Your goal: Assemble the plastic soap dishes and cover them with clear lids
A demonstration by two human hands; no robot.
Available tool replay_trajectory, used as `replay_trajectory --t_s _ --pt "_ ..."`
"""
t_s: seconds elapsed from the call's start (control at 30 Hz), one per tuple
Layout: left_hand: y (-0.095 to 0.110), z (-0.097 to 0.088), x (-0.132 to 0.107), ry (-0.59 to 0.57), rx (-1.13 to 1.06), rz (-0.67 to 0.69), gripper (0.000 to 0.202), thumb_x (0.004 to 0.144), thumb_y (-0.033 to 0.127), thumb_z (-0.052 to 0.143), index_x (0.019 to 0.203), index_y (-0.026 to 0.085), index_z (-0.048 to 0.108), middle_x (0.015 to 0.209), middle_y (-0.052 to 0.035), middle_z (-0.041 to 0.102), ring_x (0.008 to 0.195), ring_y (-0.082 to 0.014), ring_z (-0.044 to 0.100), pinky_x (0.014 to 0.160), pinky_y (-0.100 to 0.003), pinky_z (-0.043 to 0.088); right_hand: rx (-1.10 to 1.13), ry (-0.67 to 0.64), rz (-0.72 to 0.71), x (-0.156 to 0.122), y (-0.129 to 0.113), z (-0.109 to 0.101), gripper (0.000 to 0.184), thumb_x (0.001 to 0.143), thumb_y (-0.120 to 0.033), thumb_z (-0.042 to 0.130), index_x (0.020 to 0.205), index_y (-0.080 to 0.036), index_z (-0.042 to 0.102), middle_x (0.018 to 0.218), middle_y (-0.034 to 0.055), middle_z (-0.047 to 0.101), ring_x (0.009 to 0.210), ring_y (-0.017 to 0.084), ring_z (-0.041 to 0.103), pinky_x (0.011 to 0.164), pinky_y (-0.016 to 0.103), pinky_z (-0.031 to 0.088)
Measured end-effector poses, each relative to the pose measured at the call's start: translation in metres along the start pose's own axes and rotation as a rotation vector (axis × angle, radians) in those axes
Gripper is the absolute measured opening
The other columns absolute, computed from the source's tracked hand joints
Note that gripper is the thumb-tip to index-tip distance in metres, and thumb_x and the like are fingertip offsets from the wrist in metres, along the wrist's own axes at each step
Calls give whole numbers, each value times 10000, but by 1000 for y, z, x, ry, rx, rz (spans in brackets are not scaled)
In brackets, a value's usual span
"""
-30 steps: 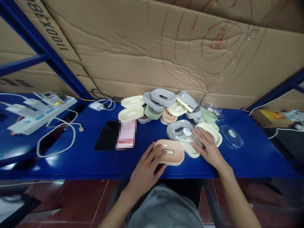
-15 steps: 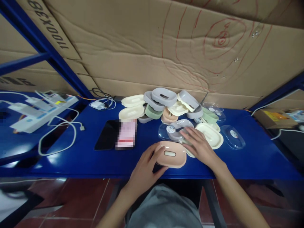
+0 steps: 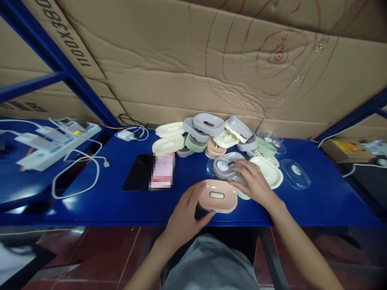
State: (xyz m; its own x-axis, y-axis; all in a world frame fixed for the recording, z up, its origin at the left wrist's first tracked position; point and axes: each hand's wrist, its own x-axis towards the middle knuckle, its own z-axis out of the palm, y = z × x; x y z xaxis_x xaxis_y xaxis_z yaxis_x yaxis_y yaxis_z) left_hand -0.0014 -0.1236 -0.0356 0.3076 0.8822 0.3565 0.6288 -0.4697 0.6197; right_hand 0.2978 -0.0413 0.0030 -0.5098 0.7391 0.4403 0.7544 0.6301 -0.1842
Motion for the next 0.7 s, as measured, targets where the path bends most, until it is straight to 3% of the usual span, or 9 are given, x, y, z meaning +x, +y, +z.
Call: replay_trajectory --t_s 0.13,0.37,0.5,0.7 --pt "1 0 0 13 -13 -1 846 974 330 754 1667 297 271 1614 -139 528 1482 -329 533 1211 -539 482 -81 4 73 -9 3 -1 628 980 -606 689 1518 -310 555 1433 164 617 1363 370 595 1193 635 364" --pt "4 -2 1 13 -37 -22 851 962 314 770 1661 312 287 1606 -130 544 1475 -326 549 1212 -530 487 42 82 73 -19 9 -6 584 1053 -418 628 1612 -362 465 1564 129 559 1460 347 547 1177 579 500" --pt "2 0 -1 8 -56 -32 883 966 325 774 1675 328 248 1632 -129 511 1496 -332 525 1218 -541 481 165 69 91 -38 -17 -9 610 1059 -333 628 1635 -367 427 1603 90 557 1504 313 525 1204 544 517" --pt "0 -2 0 -34 -60 -41 865 953 323 806 1653 353 300 1699 -125 400 1549 -327 457 1241 -523 461 226 43 9 -69 -64 9 651 1031 -272 669 1632 -375 442 1592 89 565 1512 328 517 1181 550 548"
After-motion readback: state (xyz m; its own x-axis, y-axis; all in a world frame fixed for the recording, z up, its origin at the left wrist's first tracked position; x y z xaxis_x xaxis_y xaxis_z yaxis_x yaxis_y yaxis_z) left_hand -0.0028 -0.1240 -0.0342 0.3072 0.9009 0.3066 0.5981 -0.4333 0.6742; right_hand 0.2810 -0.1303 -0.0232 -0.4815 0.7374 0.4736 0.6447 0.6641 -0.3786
